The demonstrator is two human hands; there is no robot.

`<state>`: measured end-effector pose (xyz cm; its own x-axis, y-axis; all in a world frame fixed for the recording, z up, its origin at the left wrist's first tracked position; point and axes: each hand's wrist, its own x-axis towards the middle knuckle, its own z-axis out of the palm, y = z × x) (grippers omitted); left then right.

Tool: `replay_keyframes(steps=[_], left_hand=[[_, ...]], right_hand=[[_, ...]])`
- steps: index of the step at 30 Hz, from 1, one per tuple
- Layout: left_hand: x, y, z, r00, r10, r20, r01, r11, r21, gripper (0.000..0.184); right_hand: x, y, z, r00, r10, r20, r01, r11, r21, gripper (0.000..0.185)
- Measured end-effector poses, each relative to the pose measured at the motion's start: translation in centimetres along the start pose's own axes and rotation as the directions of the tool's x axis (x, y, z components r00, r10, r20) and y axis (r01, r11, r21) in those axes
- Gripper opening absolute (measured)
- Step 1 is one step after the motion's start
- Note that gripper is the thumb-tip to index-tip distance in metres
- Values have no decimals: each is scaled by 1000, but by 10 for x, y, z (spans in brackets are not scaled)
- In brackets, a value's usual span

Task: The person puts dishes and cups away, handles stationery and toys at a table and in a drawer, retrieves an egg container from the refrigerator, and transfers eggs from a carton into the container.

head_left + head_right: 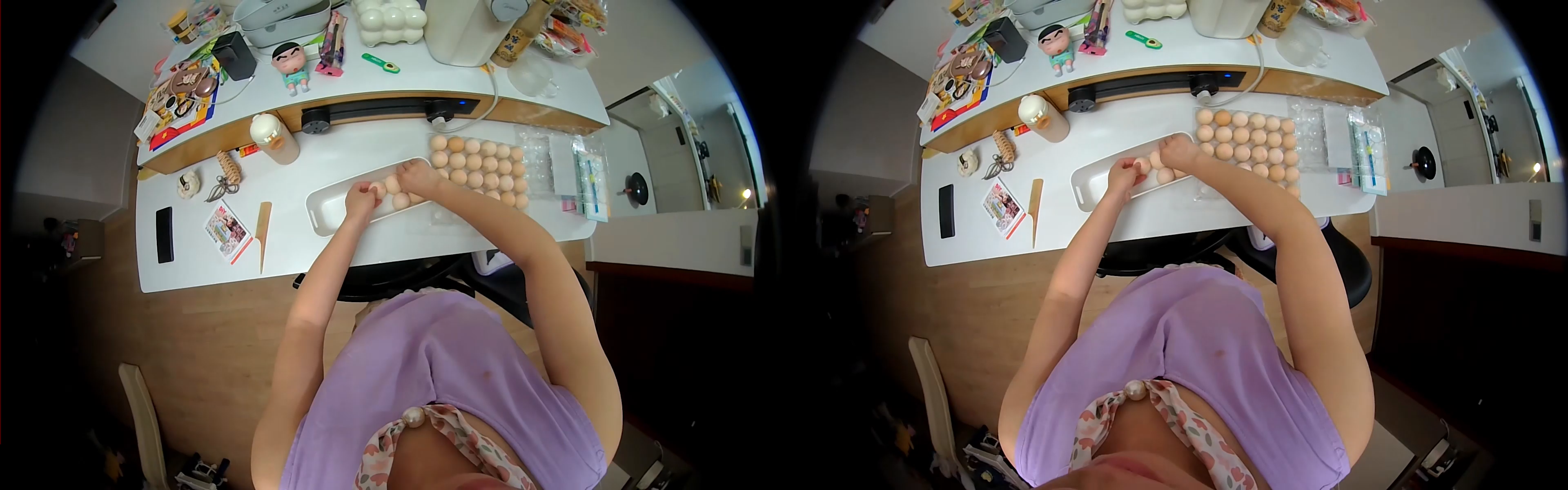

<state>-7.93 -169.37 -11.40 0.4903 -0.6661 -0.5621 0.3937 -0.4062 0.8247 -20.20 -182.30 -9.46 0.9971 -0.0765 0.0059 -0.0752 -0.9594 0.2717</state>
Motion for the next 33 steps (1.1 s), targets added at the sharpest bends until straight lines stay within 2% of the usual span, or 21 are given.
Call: replay_keyframes(steps=[2,5,8,11,13,17,20,23,26,29,32,33], left_hand=[[-1,-1,-2,1000,-5,1,5,1000,6,18],[0,-1,0,1000,1,17,-1,1000,9,18],[0,1,0,1000,5,17,-5,1000,6,18],[1,-1,-1,1000,8,14,-7,1000,-18,18],[3,-6,0,1000,24,-4,-24,997,-70,18],[5,-10,-2,999,48,-1,-48,998,-48,20],[7,-12,-2,999,47,6,-47,998,-34,21],[8,-9,-1,999,36,19,-35,999,-8,21],[7,-8,-2,1000,17,16,-17,1000,-25,22],[7,-7,-3,1000,-14,22,15,999,-38,21],[5,-7,-3,999,-29,44,33,995,-94,21],[5,-7,-4,998,-27,51,33,992,-119,21]], right_hand=[[-2,4,-13,996,-85,7,85,996,-31,9],[1,14,-29,980,-186,70,176,976,129,14],[1,15,-50,982,-187,19,184,978,102,11],[9,9,-21,979,-29,204,9,995,95,14],[6,11,-22,987,56,150,-79,985,154,14],[-1,23,-52,973,222,60,-230,932,280,16],[-8,20,-83,867,281,411,-384,903,192,20],[-9,5,-87,867,275,416,-426,842,331,29],[2,-12,-83,807,391,444,-552,766,330,35],[10,-22,-78,751,382,538,-596,744,303,45],[19,-26,-83,694,360,624,-621,738,265,47],[19,-28,-80,698,391,600,-623,744,240,46]])
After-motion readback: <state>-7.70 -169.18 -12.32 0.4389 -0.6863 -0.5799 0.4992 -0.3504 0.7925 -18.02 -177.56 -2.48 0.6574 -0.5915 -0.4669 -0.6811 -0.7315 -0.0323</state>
